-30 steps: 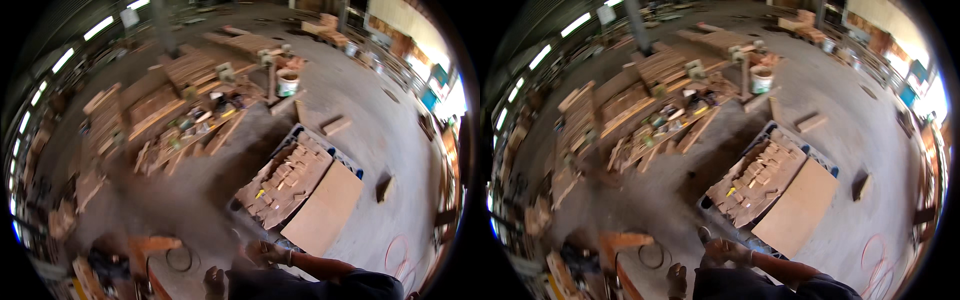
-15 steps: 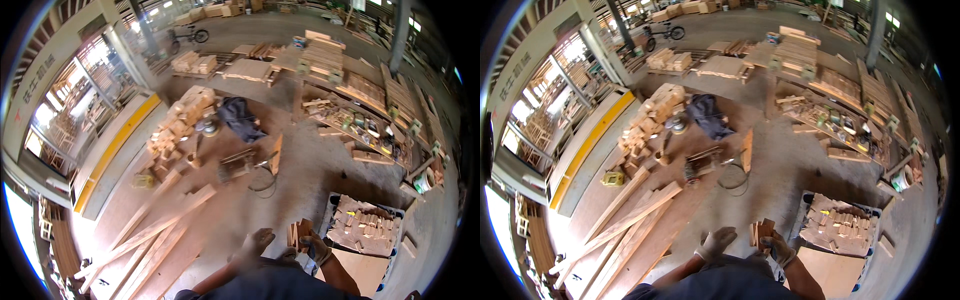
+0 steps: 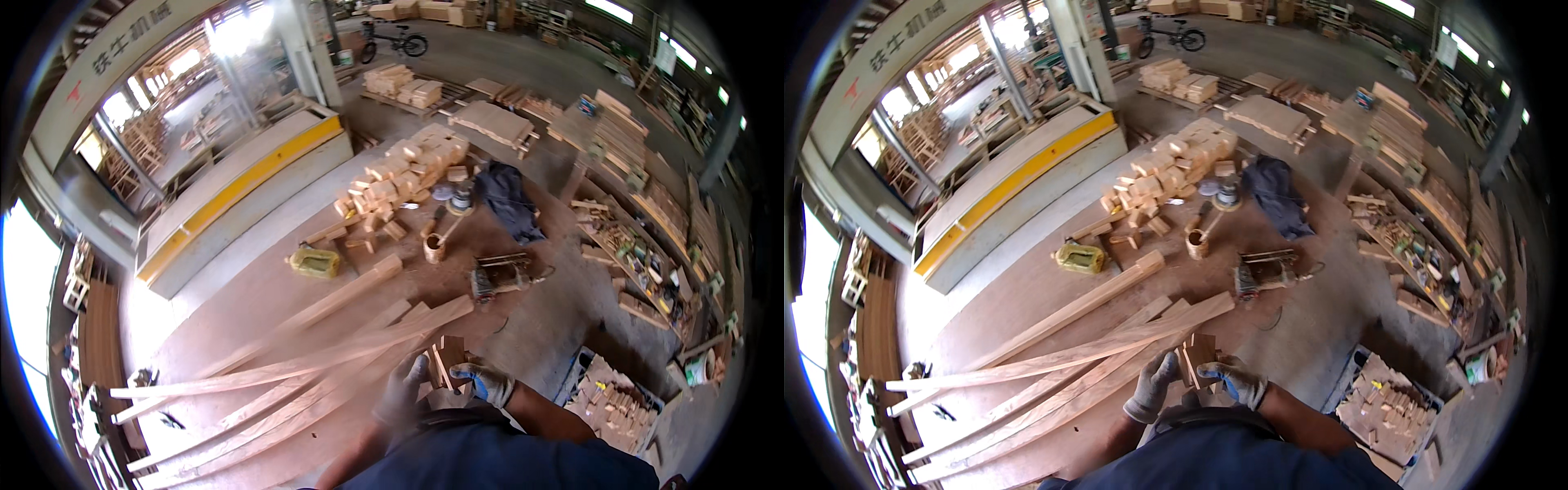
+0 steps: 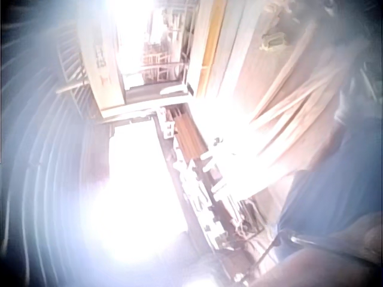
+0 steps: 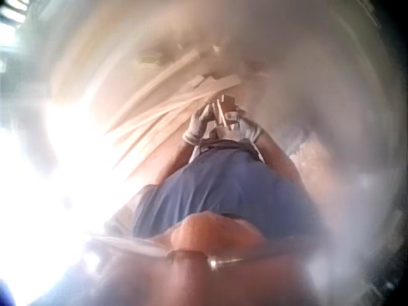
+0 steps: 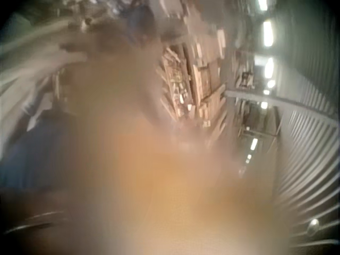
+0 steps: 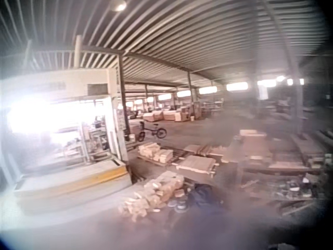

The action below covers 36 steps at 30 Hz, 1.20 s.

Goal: The person applies glue to small wooden blocks using a brush and attaches them to long wooden planks with a pneumatic nail gun. The person repeatedly picks up blocks, applies adhesive, and fastens them to the planks in a workshop setting.

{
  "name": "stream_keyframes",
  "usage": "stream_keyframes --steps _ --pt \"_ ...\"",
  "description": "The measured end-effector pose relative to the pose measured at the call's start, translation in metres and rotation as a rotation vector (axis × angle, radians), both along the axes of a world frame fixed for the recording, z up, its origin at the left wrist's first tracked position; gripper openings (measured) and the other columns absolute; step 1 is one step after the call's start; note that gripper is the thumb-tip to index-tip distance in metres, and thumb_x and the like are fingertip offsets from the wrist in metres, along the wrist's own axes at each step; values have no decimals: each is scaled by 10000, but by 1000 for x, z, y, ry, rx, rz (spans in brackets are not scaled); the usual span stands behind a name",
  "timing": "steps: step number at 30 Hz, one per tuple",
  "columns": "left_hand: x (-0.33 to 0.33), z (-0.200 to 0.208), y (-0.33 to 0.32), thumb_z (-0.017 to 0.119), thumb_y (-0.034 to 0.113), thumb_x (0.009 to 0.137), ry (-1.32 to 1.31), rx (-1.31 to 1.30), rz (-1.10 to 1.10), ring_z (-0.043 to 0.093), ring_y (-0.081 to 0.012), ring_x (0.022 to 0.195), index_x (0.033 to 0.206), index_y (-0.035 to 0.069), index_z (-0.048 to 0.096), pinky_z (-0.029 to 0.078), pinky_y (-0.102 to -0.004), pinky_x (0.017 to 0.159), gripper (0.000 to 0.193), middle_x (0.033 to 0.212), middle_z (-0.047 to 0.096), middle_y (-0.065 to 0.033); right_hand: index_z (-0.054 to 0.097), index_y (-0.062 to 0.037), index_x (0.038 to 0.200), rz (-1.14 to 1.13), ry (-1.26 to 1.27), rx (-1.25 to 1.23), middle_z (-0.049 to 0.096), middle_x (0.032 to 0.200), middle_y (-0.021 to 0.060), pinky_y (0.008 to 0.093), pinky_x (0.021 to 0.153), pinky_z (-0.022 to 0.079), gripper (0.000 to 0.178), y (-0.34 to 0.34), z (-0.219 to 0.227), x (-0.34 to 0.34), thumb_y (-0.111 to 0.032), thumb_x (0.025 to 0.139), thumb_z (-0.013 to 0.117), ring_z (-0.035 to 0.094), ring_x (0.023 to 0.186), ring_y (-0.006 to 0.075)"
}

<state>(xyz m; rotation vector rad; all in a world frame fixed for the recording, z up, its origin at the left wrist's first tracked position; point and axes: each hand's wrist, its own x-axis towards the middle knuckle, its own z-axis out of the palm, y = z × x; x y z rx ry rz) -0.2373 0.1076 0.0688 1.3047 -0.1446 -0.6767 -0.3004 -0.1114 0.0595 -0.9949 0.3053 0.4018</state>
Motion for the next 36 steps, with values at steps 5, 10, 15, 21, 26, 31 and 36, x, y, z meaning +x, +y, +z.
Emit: stream_keyframes --steps 5,10,15,21,26,31,36 --pt "12 -7 23 594 392 1116 -40 14 242 627 -159 1143 1572 -43 469 518 -321 1001 642 1314 659 -95 679 -56 1316 195 -31 -25 762 1112 55 324 800 601 456 35 16 53 -343 969 754 727 999 158" --pt "33 -18 30 610 349 1112 19 -55 375 610 -151 1170 1573 -42 472 506 -315 1017 619 1321 656 -83 653 -52 1352 345 -35 -43 755 1127 68 336 814 617 496 42 20 103 -368 980 739 737 1030 174" --pt "55 21 12 565 403 1125 222 -406 339 640 -174 1240 1501 -29 539 522 -333 1062 573 1377 670 -95 647 -59 1359 353 -24 -86 736 1135 47 303 820 599 473 20 15 137 -333 983 735 710 1006 137" --pt "71 -10 -38 511 365 1151 175 -315 557 674 -186 980 1380 42 617 576 -318 868 409 1165 693 -59 670 -72 1319 528 -39 -62 731 1080 21 281 771 567 478 -10 20 186 -361 948 757 686 967 108" --pt "87 -20 -59 486 336 1152 191 -46 596 663 -203 1214 1461 -36 554 524 -356 1061 488 1351 666 -120 647 -87 1358 587 40 -78 726 1103 4 255 735 530 546 -38 14 214 -389 921 773 669 960 102" --pt "104 -21 -67 564 256 1126 224 -84 718 687 -170 1121 1439 -12 584 557 -331 973 413 1245 715 -83 632 -76 1375 534 104 -4 726 1116 16 287 792 560 543 -41 14 230 -343 927 785 679 1008 114" --pt "132 -39 -52 646 164 1076 147 26 704 690 -146 1032 1373 -6 629 560 -308 897 343 1158 723 -49 662 -37 1354 382 132 26 740 1166 41 339 897 594 435 -37 1 233 -256 987 745 700 1066 150"
